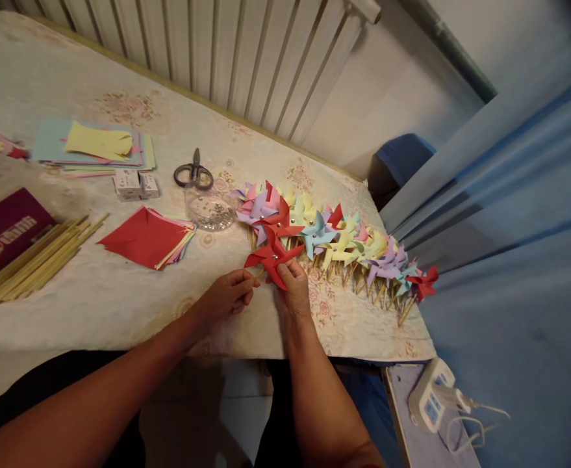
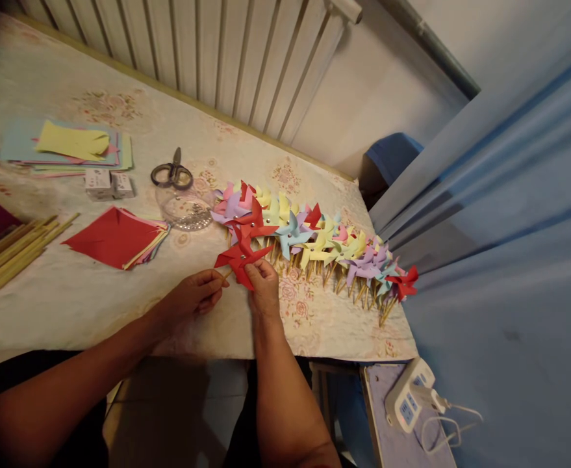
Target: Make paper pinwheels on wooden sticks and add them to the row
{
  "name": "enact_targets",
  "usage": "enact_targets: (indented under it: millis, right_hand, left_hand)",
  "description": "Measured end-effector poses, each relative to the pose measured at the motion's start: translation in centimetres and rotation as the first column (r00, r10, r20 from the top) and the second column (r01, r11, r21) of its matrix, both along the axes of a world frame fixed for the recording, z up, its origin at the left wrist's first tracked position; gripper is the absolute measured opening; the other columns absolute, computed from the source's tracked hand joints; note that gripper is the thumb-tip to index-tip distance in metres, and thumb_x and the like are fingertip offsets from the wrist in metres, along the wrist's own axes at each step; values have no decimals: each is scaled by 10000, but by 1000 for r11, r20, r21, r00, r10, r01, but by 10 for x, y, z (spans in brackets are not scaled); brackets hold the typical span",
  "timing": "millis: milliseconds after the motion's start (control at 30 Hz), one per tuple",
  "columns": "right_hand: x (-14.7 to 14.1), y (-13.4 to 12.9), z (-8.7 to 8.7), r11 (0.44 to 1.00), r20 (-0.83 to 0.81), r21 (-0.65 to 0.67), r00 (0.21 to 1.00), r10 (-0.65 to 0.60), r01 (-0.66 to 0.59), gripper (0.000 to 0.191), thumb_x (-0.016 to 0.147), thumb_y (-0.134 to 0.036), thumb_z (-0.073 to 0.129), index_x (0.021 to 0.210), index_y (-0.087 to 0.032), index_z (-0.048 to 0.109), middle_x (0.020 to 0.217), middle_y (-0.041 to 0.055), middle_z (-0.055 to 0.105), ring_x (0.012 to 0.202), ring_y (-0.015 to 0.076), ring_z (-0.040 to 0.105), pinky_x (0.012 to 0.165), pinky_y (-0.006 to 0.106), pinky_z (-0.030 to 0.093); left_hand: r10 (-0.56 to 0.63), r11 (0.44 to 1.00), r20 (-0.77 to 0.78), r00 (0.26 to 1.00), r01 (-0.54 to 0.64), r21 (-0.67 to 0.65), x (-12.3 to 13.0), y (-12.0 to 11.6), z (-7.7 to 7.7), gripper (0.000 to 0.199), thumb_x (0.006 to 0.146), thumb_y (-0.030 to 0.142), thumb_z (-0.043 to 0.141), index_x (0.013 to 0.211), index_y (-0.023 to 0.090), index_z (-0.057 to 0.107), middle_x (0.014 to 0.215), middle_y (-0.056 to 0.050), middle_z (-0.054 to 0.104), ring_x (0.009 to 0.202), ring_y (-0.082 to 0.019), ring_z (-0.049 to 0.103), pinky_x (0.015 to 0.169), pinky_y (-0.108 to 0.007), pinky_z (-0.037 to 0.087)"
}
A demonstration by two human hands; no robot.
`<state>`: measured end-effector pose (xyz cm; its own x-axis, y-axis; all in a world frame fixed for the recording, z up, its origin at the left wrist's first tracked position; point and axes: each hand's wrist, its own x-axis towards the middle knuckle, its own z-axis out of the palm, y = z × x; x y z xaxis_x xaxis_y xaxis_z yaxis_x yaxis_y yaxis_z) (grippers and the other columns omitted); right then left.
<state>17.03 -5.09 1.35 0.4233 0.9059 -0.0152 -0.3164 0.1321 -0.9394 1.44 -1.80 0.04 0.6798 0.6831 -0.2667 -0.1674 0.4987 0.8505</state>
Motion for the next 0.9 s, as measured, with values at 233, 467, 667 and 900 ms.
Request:
enact_targets:
  millis: [233, 467, 667, 900]
  right_hand:
    - [1, -1, -3, 1000, -31, -1, 999, 23, -23, 269, 719, -388, 812, 715, -180, 643, 620, -23, 659, 546, 101, 537, 547, 223, 400]
    - [0, 2, -6, 999, -142, 4, 989, 33, -33, 334, 700, -451, 831, 769, -184, 642, 678, -21, 645, 556, 101, 532, 525, 227, 434]
    - [-6, 1, -13, 994, -208, -37, 974, 91, -101, 301, 664, -377, 858, 779, -177, 666, 635, -26, 645, 503, 96, 537, 506, 235, 456]
    - [-31, -5, -17, 950, -113, 7, 944, 311, -312, 259, 763, -405, 790, 861, -190, 683, 502, -67, 550, 441, 128, 540, 496, 282, 482]
  left_hand:
    - [-5, 999, 33, 999, 3, 48, -1, 2, -7, 264, 830, 415, 673, 866, 168, 587, 579, 52, 548, 411, -52, 369, 420, -202, 253]
    - [17, 1000, 66, 998, -18, 13, -3, 1, -7, 301, 823, 439, 702, 858, 160, 596, 633, 35, 582, 484, -64, 441, 489, -208, 315]
    - [92, 996, 105, 990, -93, 6, -3, 1, 5, 345, 768, 458, 744, 768, 157, 577, 660, 10, 596, 554, -85, 489, 551, -225, 364]
    - [88, 996, 158, 984, -89, 0, -3, 1, 4, 335, 786, 455, 728, 725, 154, 592, 679, -10, 607, 593, -96, 488, 592, -244, 375]
